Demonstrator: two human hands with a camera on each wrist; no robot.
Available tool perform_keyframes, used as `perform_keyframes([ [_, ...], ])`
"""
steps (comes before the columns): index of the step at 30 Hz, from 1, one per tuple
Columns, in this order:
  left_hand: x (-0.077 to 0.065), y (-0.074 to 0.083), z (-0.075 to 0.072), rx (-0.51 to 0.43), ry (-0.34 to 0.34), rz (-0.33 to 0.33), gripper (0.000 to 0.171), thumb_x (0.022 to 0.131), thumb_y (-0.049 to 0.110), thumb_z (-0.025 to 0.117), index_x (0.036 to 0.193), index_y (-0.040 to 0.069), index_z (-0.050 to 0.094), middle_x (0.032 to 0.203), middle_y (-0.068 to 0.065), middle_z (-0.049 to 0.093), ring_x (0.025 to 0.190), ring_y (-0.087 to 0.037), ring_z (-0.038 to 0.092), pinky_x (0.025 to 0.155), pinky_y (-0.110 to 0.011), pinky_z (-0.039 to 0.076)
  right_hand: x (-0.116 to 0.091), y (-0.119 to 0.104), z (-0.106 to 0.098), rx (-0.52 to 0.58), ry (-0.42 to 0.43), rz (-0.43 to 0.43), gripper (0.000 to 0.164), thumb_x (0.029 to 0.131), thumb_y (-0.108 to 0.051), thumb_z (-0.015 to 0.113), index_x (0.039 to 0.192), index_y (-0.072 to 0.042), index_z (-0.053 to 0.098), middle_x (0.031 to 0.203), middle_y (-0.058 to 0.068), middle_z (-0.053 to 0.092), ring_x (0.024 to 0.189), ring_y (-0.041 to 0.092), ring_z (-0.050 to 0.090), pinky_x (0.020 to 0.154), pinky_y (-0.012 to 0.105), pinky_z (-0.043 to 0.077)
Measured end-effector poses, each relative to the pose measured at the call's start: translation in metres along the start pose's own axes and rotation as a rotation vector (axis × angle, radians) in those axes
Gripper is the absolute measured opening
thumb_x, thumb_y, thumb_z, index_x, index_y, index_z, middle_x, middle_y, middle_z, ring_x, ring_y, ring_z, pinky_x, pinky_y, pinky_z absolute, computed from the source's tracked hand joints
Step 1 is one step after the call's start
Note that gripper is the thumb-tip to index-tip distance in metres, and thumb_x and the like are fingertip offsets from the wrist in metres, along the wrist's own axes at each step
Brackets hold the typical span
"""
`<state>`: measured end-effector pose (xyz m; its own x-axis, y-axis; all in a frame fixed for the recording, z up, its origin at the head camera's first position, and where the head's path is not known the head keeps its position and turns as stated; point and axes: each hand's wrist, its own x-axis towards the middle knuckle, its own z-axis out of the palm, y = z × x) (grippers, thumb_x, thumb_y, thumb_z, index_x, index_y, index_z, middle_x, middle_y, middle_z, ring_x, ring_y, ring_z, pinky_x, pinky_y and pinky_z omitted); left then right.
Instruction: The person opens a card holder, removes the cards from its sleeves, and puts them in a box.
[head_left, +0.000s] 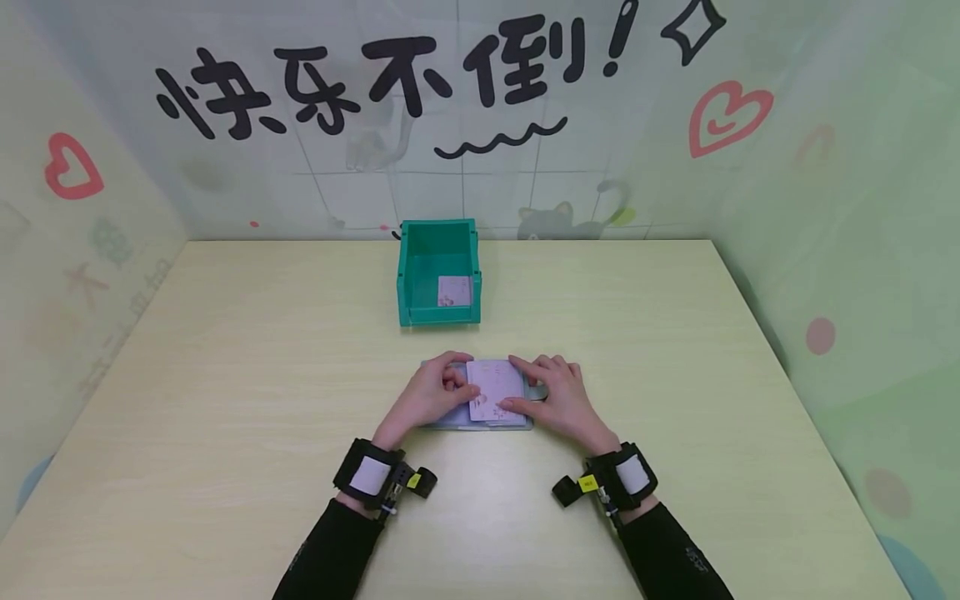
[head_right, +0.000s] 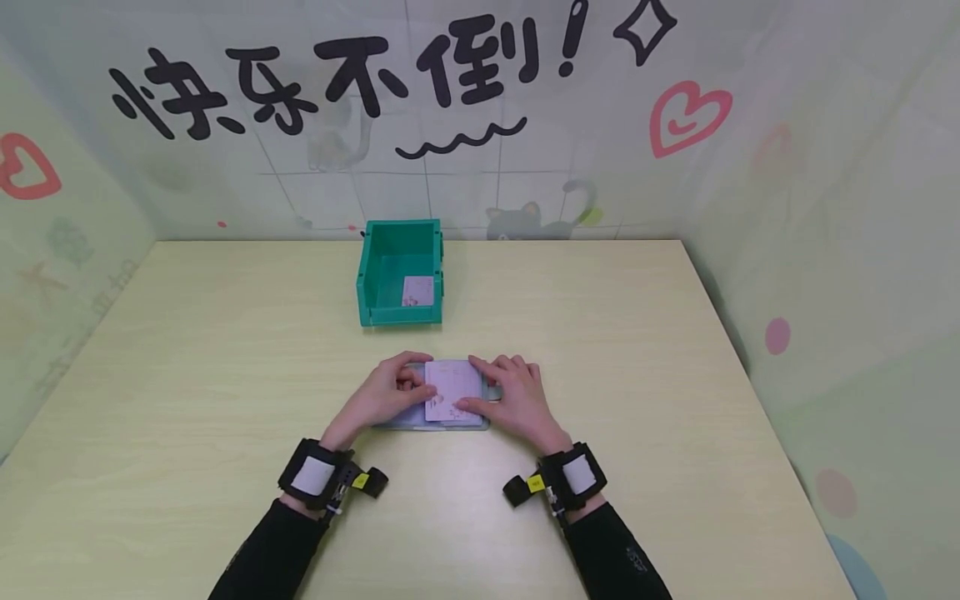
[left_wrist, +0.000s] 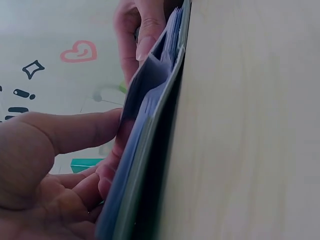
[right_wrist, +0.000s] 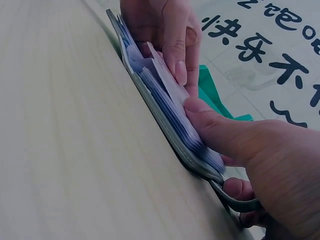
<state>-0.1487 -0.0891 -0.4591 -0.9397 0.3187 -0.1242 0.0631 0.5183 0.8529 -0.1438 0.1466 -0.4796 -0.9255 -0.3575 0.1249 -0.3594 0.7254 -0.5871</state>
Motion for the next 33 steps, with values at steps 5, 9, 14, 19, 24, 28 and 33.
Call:
perform_keyframes([
  [5,-0.001,-0.001,-0.004,-0.031,-0.033,0.017,0.052,0.092,0.009,0.070,0.140,-0.001,0.051,0.078,-0.001,0.061,0.067,-0.012,0.048,0.064,-0.021,0.035,0.002,0.002,0.001,-0.007,0.006,-0.007,0.070,0.081,-0.040,0.082,0.142,-0.015,0.059,0.090,0.001,0.056,0.092,0.020,0.043,0.088,0.040,0.026],
  [9,-0.001,-0.001,-0.005,-0.043,-0.038,0.009,0.051,0.092,0.009,0.069,0.140,0.000,0.051,0.079,-0.002,0.061,0.068,-0.012,0.049,0.064,-0.022,0.035,0.003,0.004,0.003,-0.019,0.006,-0.014,0.069,0.082,-0.040,0.082,0.142,-0.016,0.059,0.090,0.001,0.056,0.091,0.020,0.043,0.088,0.039,0.026],
  [14,-0.001,0.000,-0.008,-0.012,-0.021,-0.003,0.051,0.092,0.010,0.069,0.140,0.002,0.053,0.083,-0.005,0.064,0.071,-0.013,0.052,0.068,-0.023,0.039,0.004,0.004,0.002,-0.014,0.007,-0.017,0.069,0.082,-0.040,0.082,0.142,-0.015,0.059,0.090,0.001,0.057,0.092,0.020,0.043,0.088,0.040,0.026],
  [19,-0.001,0.000,-0.013,-0.006,-0.013,-0.022,0.051,0.094,0.010,0.067,0.141,0.002,0.051,0.092,-0.009,0.069,0.077,-0.014,0.059,0.075,-0.024,0.046,0.004,0.004,0.002,-0.020,0.010,-0.017,0.068,0.082,-0.041,0.081,0.141,-0.015,0.059,0.089,0.001,0.057,0.092,0.020,0.044,0.088,0.039,0.027],
  [24,0.000,-0.003,-0.020,-0.025,-0.005,-0.048,0.049,0.094,0.008,0.065,0.141,0.001,0.051,0.099,-0.014,0.070,0.078,-0.015,0.062,0.072,-0.025,0.046,0.004,0.005,0.002,-0.015,0.014,-0.012,0.068,0.081,-0.041,0.082,0.141,-0.016,0.060,0.088,0.000,0.056,0.091,0.019,0.044,0.088,0.038,0.027],
  [28,0.000,-0.006,-0.026,-0.047,0.023,-0.086,0.049,0.094,0.006,0.065,0.140,0.000,0.052,0.102,-0.018,0.071,0.080,-0.017,0.062,0.068,-0.025,0.044,0.005,0.006,0.002,-0.007,0.020,-0.009,0.068,0.081,-0.040,0.082,0.140,-0.016,0.060,0.088,0.000,0.057,0.092,0.020,0.044,0.088,0.038,0.027],
  [33,0.000,-0.006,-0.037,-0.048,0.066,-0.175,0.046,0.095,0.006,0.065,0.140,0.002,0.053,0.104,-0.018,0.069,0.083,-0.020,0.060,0.066,-0.025,0.043,0.006,0.007,0.003,-0.001,0.021,-0.009,0.068,0.081,-0.040,0.082,0.140,-0.015,0.060,0.088,0.000,0.057,0.091,0.019,0.044,0.089,0.039,0.027],
])
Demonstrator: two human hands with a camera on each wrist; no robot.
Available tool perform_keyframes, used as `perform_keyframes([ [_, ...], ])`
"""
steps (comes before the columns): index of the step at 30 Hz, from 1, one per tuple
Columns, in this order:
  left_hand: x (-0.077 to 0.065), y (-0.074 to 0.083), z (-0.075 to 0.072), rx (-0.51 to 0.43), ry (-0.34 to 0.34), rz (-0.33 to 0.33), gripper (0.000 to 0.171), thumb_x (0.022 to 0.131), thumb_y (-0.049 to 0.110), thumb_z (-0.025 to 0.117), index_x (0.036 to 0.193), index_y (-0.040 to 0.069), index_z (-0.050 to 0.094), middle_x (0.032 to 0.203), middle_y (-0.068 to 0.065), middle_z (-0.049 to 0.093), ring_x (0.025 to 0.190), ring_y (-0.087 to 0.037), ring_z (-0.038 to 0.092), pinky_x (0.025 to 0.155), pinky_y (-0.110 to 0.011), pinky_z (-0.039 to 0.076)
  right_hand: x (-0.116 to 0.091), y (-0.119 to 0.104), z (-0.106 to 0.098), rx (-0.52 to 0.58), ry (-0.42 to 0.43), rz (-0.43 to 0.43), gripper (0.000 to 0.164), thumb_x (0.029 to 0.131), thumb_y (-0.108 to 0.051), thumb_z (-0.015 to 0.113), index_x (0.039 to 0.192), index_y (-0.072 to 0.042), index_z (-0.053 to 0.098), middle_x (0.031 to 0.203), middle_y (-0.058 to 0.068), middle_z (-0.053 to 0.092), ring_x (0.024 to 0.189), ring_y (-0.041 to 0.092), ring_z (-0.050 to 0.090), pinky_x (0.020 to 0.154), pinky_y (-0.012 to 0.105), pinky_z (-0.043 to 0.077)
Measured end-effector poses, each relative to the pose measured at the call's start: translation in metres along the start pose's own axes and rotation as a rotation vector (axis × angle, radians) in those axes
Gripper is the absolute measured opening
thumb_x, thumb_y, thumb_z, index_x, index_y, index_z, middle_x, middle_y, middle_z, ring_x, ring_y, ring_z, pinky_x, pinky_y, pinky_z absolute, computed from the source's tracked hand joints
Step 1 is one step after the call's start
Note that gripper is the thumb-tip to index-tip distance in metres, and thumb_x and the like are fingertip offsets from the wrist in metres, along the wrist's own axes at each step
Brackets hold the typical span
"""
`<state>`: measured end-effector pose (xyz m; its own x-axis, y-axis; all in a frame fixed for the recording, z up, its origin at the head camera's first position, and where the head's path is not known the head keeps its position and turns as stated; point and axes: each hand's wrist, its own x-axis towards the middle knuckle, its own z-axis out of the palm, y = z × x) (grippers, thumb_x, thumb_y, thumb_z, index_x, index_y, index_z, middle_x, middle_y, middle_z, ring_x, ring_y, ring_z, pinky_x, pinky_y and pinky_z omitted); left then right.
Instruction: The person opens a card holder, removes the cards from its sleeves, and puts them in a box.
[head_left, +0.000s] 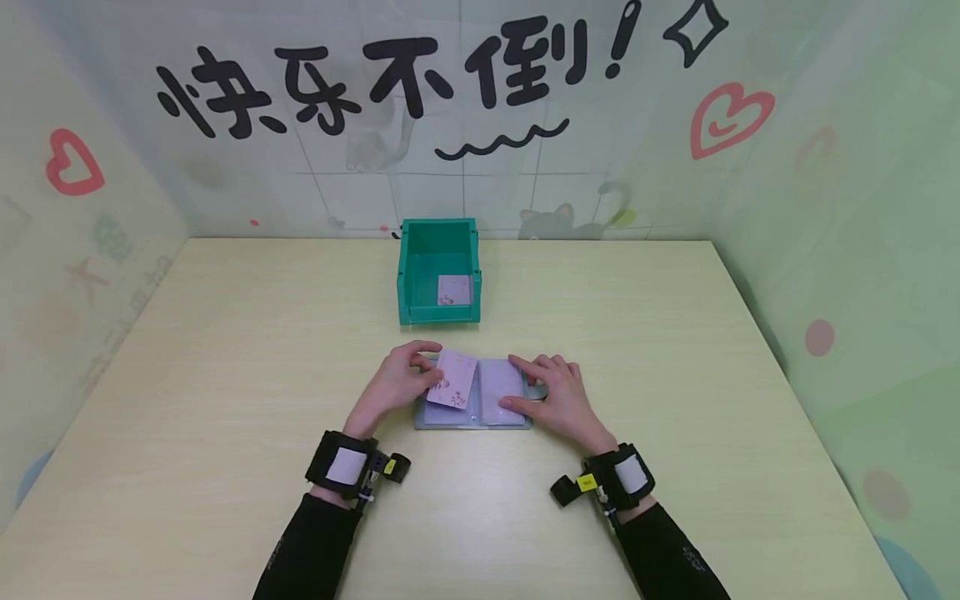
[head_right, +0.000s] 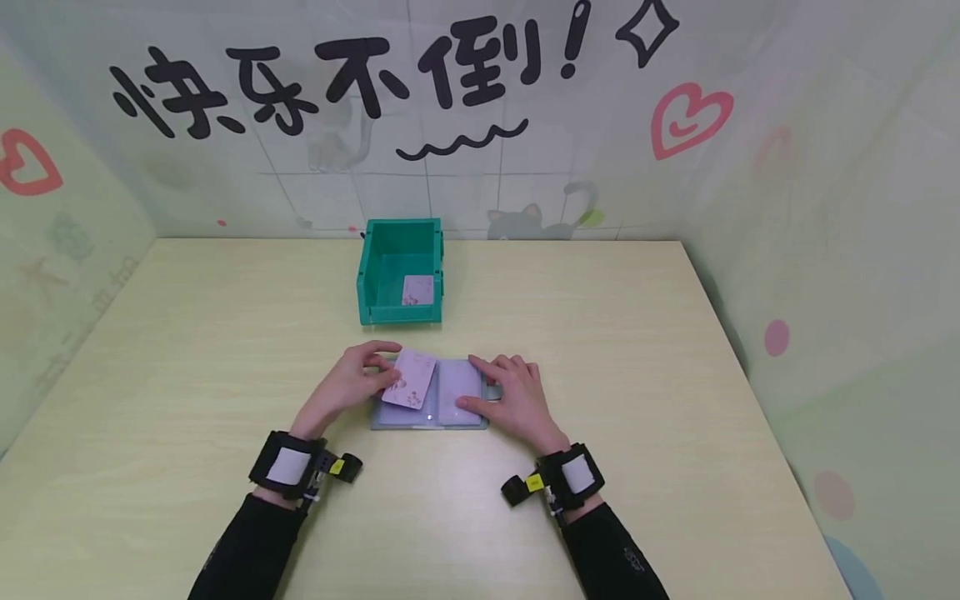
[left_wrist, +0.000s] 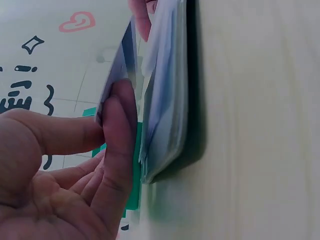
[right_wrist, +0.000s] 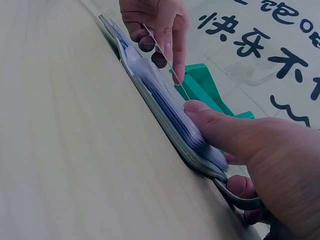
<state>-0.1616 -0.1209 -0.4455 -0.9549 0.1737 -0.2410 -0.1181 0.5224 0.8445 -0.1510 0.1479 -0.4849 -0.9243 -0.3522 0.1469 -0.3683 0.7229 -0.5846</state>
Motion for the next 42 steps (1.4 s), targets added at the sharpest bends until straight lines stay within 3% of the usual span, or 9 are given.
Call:
perform_keyframes([
  [6,0.005,0.006,-0.006,-0.009,0.060,-0.035,0.045,0.097,0.007,0.064,0.140,0.002,0.053,0.108,-0.019,0.067,0.086,-0.023,0.060,0.066,-0.024,0.045,0.000,0.001,0.000,0.005,0.006,-0.011,0.067,0.081,-0.040,0.082,0.140,-0.015,0.061,0.087,0.000,0.056,0.090,0.019,0.043,0.088,0.038,0.027],
  [17,0.019,0.016,-0.006,-0.111,0.236,0.070,0.040,0.097,0.007,0.064,0.135,0.000,0.057,0.105,-0.020,0.066,0.092,-0.030,0.071,0.074,-0.023,0.054,0.000,0.003,0.001,0.004,0.021,-0.019,0.067,0.081,-0.040,0.082,0.139,-0.015,0.061,0.086,0.000,0.056,0.090,0.019,0.044,0.088,0.039,0.027],
  [24,0.035,0.024,-0.009,-0.100,0.328,0.122,0.040,0.098,0.008,0.062,0.137,0.003,0.053,0.109,-0.022,0.068,0.091,-0.032,0.069,0.074,-0.024,0.053,0.001,0.004,0.002,-0.001,0.027,-0.028,0.067,0.081,-0.041,0.082,0.139,-0.015,0.062,0.086,0.000,0.056,0.090,0.019,0.045,0.087,0.038,0.027],
  [34,0.053,0.033,-0.012,-0.064,0.397,0.196,0.031,0.101,0.007,0.057,0.130,-0.001,0.059,0.121,-0.022,0.065,0.100,-0.034,0.064,0.077,-0.031,0.052,0.000,0.004,0.004,-0.007,0.029,-0.027,0.066,0.081,-0.041,0.081,0.139,-0.016,0.062,0.086,0.000,0.056,0.092,0.020,0.046,0.087,0.039,0.028],
  [42,0.067,0.043,-0.011,-0.021,0.390,0.156,0.031,0.104,0.007,0.052,0.134,0.000,0.059,0.129,-0.021,0.062,0.100,-0.031,0.056,0.085,-0.034,0.051,-0.001,0.006,0.006,-0.008,0.028,-0.025,0.067,0.081,-0.042,0.081,0.139,-0.015,0.061,0.087,0.000,0.056,0.092,0.020,0.045,0.088,0.039,0.028],
])
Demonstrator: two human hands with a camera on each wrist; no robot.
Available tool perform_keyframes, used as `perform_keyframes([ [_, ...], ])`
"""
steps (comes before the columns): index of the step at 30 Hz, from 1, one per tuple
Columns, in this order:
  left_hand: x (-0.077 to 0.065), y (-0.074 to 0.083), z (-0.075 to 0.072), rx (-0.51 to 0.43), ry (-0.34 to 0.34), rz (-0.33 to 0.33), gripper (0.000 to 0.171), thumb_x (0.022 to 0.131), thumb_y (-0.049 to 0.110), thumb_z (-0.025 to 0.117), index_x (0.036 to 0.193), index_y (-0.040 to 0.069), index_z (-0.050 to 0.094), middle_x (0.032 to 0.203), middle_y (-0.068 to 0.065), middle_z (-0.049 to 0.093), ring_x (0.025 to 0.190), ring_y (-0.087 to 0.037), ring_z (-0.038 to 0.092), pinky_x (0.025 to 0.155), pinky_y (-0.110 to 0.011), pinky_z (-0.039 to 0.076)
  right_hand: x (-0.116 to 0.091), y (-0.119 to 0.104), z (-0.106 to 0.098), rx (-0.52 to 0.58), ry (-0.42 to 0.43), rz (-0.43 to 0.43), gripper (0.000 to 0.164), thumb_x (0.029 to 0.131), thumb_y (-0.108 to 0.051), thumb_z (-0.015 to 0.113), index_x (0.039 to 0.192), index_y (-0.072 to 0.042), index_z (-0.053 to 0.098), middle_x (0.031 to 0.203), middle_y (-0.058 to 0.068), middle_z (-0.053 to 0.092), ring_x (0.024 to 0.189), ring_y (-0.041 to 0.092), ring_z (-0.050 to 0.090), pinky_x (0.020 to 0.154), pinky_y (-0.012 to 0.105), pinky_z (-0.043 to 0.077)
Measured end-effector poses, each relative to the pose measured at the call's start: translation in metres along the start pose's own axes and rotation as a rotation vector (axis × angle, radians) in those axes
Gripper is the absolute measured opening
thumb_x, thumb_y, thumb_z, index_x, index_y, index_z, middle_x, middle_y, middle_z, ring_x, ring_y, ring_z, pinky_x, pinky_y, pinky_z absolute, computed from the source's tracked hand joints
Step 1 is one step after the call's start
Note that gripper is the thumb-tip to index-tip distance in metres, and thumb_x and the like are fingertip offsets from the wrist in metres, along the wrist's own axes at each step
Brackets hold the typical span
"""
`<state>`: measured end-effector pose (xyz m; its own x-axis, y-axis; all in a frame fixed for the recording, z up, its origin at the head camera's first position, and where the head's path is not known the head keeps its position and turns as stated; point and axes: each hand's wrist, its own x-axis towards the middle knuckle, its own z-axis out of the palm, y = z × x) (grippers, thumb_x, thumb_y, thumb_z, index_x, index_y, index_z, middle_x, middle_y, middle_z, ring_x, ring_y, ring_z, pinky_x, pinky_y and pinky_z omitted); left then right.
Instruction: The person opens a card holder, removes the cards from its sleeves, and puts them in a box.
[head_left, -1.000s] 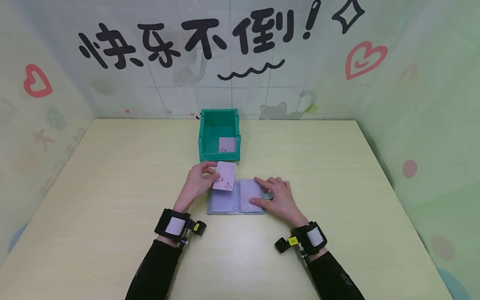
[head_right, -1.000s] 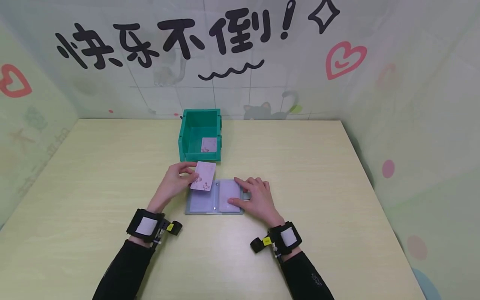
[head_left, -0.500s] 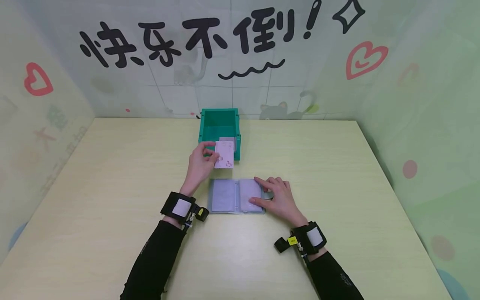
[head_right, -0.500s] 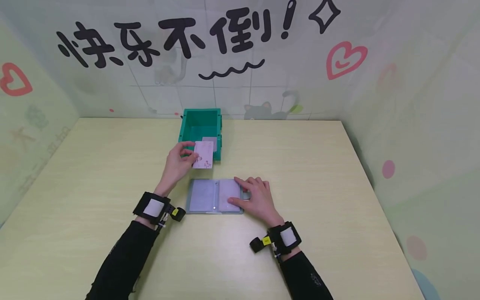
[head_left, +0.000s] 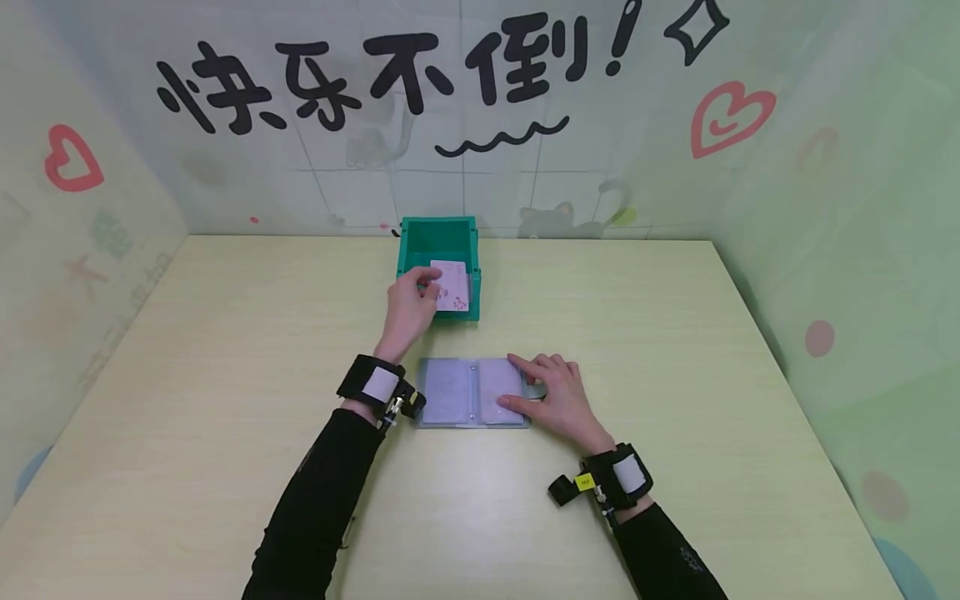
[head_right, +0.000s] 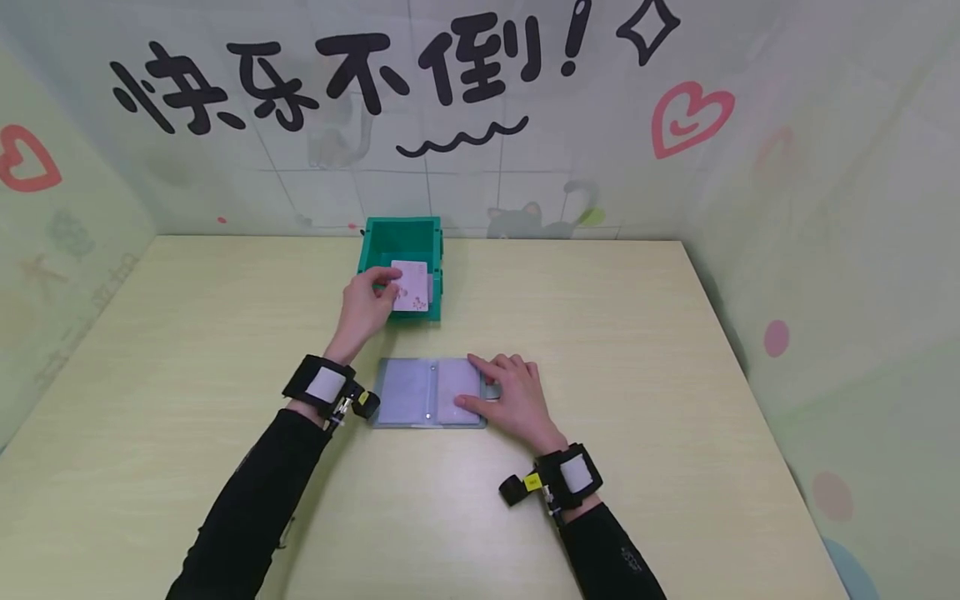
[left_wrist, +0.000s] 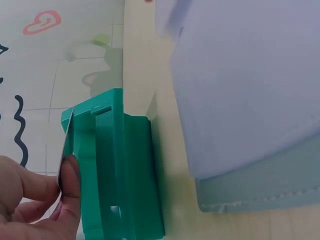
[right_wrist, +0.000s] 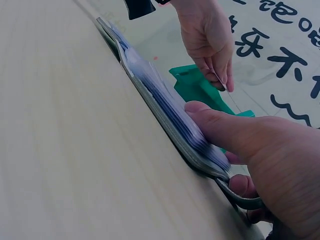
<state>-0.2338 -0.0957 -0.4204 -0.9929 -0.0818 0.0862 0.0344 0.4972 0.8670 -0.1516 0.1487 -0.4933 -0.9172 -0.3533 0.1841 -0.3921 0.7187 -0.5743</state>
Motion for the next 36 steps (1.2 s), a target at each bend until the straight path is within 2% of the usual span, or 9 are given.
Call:
perform_keyframes([
  [10,0.016,0.002,0.012,0.084,-0.007,-0.007,0.035,0.104,0.001,0.046,0.136,-0.003,0.056,0.133,-0.023,0.060,0.114,-0.035,0.056,0.101,-0.044,0.051,-0.002,0.001,0.002,0.004,-0.002,-0.004,0.067,0.081,-0.042,0.081,0.140,-0.016,0.061,0.088,0.000,0.057,0.091,0.020,0.045,0.089,0.039,0.028],
  [16,0.020,0.001,0.015,0.130,-0.030,-0.002,0.036,0.102,-0.002,0.045,0.136,-0.004,0.057,0.137,-0.024,0.060,0.122,-0.036,0.058,0.105,-0.046,0.049,-0.002,0.001,0.002,0.000,0.002,-0.004,0.067,0.081,-0.042,0.081,0.140,-0.016,0.061,0.087,0.000,0.057,0.091,0.020,0.045,0.089,0.039,0.028],
  [25,0.023,0.001,0.017,0.255,-0.127,0.009,0.039,0.096,-0.008,0.046,0.132,-0.008,0.061,0.134,-0.026,0.063,0.122,-0.037,0.061,0.100,-0.049,0.052,-0.004,-0.001,0.000,0.008,0.005,-0.006,0.067,0.081,-0.042,0.081,0.139,-0.016,0.062,0.087,0.000,0.057,0.090,0.019,0.045,0.087,0.037,0.027],
  [27,0.022,0.001,0.018,0.279,-0.136,0.018,0.037,0.095,-0.008,0.046,0.128,-0.009,0.063,0.131,-0.026,0.064,0.119,-0.037,0.062,0.098,-0.049,0.053,-0.004,-0.002,-0.001,0.007,0.005,-0.007,0.067,0.081,-0.042,0.081,0.139,-0.015,0.062,0.087,0.000,0.057,0.089,0.019,0.044,0.086,0.037,0.027],
  [30,0.020,0.003,0.021,0.324,-0.149,0.022,0.031,0.096,-0.006,0.046,0.119,-0.009,0.067,0.120,-0.026,0.067,0.107,-0.035,0.064,0.088,-0.044,0.055,-0.004,-0.002,0.000,0.002,0.002,-0.005,0.067,0.081,-0.042,0.081,0.139,-0.015,0.062,0.087,0.000,0.057,0.089,0.019,0.044,0.086,0.036,0.027],
  [33,0.017,0.005,0.023,0.398,-0.167,0.017,0.027,0.099,0.000,0.045,0.111,-0.008,0.068,0.107,-0.024,0.067,0.094,-0.031,0.060,0.078,-0.040,0.049,-0.004,-0.002,-0.001,-0.001,0.005,-0.007,0.066,0.081,-0.042,0.081,0.139,-0.015,0.062,0.087,0.000,0.057,0.088,0.019,0.044,0.086,0.037,0.027],
  [36,0.014,0.008,0.026,0.476,-0.194,0.007,0.027,0.101,0.004,0.043,0.103,-0.007,0.067,0.103,-0.023,0.064,0.094,-0.031,0.057,0.079,-0.041,0.046,-0.004,-0.002,-0.001,0.001,0.004,-0.004,0.066,0.081,-0.042,0.081,0.139,-0.015,0.062,0.087,0.000,0.057,0.088,0.019,0.044,0.086,0.037,0.027],
])
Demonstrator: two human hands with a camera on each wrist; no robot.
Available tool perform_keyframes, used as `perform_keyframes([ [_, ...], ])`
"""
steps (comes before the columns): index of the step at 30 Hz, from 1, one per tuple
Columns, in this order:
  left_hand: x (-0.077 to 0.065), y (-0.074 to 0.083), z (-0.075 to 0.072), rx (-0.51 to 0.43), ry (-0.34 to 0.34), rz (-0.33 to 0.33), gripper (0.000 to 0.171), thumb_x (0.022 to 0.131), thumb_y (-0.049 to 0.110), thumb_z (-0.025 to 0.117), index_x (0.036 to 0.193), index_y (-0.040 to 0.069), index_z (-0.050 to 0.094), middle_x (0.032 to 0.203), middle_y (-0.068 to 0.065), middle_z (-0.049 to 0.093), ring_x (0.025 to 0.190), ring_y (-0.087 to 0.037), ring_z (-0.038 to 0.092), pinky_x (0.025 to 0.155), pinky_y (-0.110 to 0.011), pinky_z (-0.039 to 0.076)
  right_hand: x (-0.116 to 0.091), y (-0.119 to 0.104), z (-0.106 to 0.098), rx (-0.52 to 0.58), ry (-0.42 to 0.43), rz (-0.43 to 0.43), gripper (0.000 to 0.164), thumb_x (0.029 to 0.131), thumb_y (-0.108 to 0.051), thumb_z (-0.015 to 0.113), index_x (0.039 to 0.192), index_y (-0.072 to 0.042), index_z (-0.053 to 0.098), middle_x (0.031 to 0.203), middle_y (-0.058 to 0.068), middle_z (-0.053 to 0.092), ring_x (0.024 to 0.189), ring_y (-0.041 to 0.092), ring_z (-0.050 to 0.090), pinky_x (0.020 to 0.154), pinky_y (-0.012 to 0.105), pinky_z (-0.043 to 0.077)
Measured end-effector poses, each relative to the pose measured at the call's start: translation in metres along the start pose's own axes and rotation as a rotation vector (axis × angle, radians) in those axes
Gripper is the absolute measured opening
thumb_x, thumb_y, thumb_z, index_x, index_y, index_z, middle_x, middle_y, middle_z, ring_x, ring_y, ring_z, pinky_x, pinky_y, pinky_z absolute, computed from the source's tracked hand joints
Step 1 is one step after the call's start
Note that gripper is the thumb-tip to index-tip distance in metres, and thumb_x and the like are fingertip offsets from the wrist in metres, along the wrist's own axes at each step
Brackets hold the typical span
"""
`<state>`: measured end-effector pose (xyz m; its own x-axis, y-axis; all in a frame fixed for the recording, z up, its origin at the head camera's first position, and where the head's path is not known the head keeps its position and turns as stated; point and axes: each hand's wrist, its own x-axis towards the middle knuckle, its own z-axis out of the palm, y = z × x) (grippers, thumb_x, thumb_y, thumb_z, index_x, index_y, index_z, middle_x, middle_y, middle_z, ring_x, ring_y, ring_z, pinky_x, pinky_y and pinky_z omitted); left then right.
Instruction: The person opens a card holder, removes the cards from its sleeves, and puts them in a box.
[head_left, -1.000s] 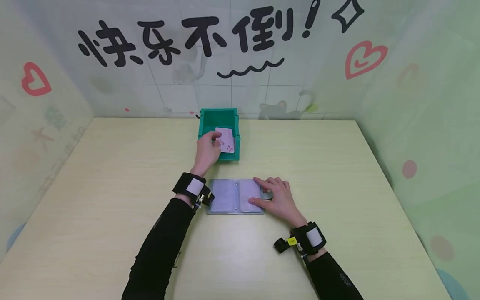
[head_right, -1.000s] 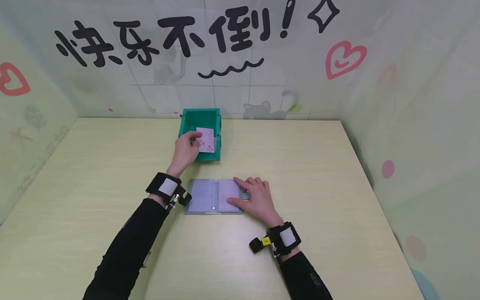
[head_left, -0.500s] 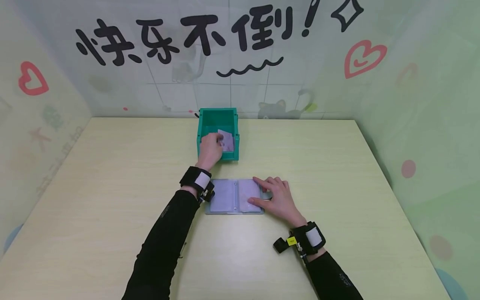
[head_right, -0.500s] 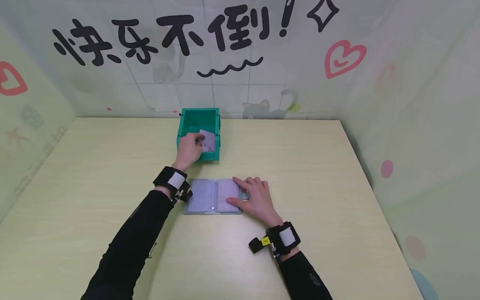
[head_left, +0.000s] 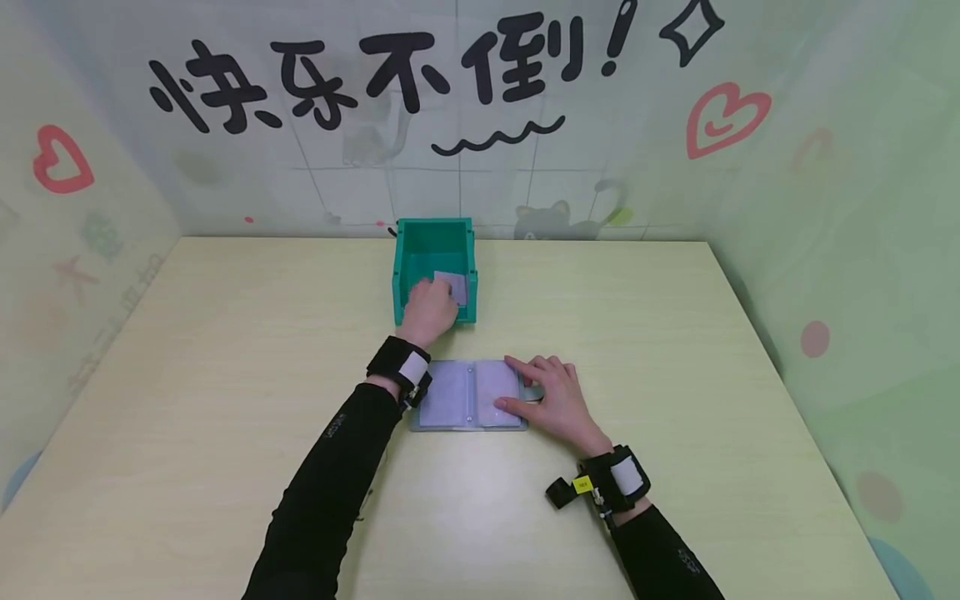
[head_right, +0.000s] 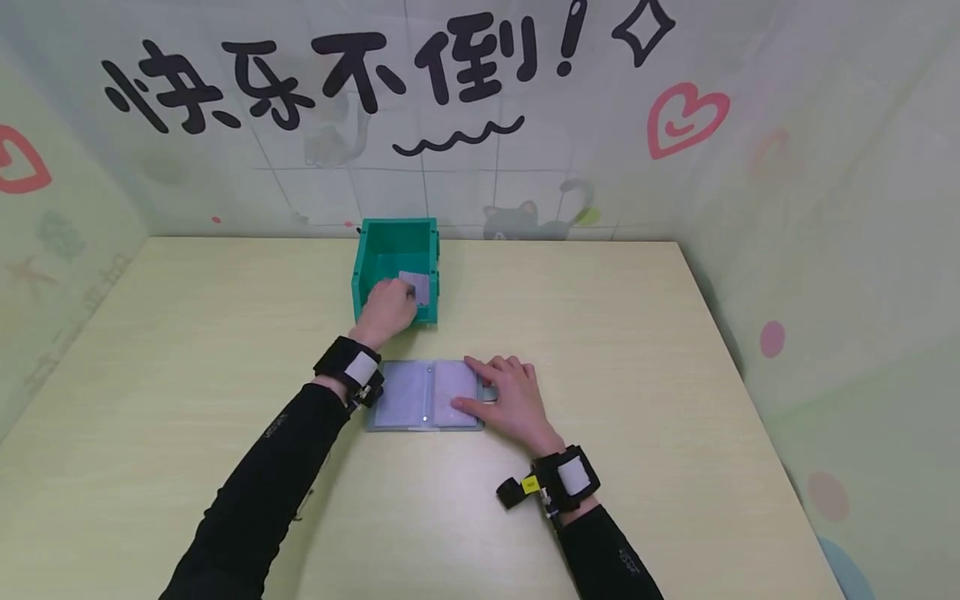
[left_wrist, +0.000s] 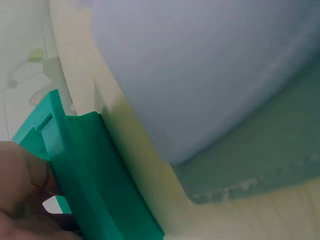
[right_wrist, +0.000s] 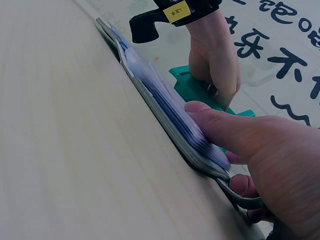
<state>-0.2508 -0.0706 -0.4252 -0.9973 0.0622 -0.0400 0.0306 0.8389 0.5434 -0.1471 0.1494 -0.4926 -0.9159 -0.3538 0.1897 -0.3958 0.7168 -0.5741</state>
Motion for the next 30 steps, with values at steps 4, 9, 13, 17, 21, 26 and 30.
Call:
perform_keyframes([
  [4,-0.003,0.003,0.001,0.058,-0.030,-0.017,0.029,0.101,0.007,0.040,0.095,-0.007,0.065,0.111,-0.027,0.061,0.103,-0.037,0.057,0.092,-0.049,0.048,0.000,0.000,0.000,0.001,-0.002,0.002,0.066,0.081,-0.042,0.081,0.139,-0.016,0.062,0.087,0.000,0.057,0.088,0.018,0.043,0.086,0.037,0.027],
  [9,-0.004,0.004,0.002,0.081,-0.047,-0.025,0.030,0.101,0.008,0.039,0.091,-0.006,0.063,0.122,-0.030,0.058,0.113,-0.041,0.055,0.100,-0.054,0.047,0.000,0.000,0.001,0.002,-0.004,0.002,0.066,0.081,-0.042,0.081,0.139,-0.016,0.061,0.087,0.000,0.056,0.087,0.018,0.043,0.086,0.037,0.027],
  [13,-0.005,0.003,0.002,0.097,-0.041,-0.008,0.031,0.100,0.007,0.039,0.085,-0.006,0.062,0.121,-0.032,0.058,0.113,-0.042,0.054,0.100,-0.054,0.046,0.000,0.001,0.001,0.001,0.000,-0.001,0.066,0.082,-0.042,0.081,0.139,-0.016,0.062,0.087,0.000,0.057,0.088,0.018,0.043,0.087,0.037,0.027],
  [17,-0.006,-0.001,0.004,0.136,0.007,0.053,0.032,0.100,0.006,0.039,0.089,-0.009,0.065,0.117,-0.032,0.060,0.109,-0.043,0.055,0.101,-0.052,0.045,0.001,-0.001,0.000,0.002,-0.011,0.008,0.068,0.082,-0.043,0.080,0.141,-0.016,0.060,0.090,0.002,0.057,0.091,0.020,0.045,0.088,0.038,0.028],
  [21,-0.014,-0.005,0.006,0.104,0.115,0.133,0.032,0.101,0.004,0.040,0.116,-0.011,0.065,0.127,-0.030,0.058,0.117,-0.043,0.052,0.105,-0.050,0.044,0.000,-0.003,-0.003,0.002,-0.039,0.032,0.071,0.083,-0.042,0.080,0.144,-0.015,0.057,0.102,0.006,0.057,0.100,0.024,0.046,0.090,0.040,0.029],
  [26,-0.041,-0.012,0.002,-0.067,0.165,0.185,0.031,0.101,0.004,0.046,0.127,-0.004,0.062,0.129,-0.023,0.057,0.120,-0.037,0.049,0.104,-0.047,0.044,0.003,-0.007,-0.008,0.004,-0.073,0.068,0.071,0.083,-0.042,0.078,0.145,-0.015,0.055,0.113,0.011,0.056,0.109,0.029,0.045,0.090,0.041,0.028],
  [30,-0.068,-0.021,0.001,-0.166,0.076,0.200,0.028,0.101,0.005,0.047,0.120,-0.002,0.067,0.114,-0.018,0.064,0.101,-0.029,0.055,0.089,-0.040,0.048,0.007,-0.010,-0.008,0.009,-0.087,0.090,0.066,0.084,-0.043,0.077,0.141,-0.015,0.058,0.113,0.012,0.056,0.109,0.030,0.046,0.089,0.040,0.027],
])
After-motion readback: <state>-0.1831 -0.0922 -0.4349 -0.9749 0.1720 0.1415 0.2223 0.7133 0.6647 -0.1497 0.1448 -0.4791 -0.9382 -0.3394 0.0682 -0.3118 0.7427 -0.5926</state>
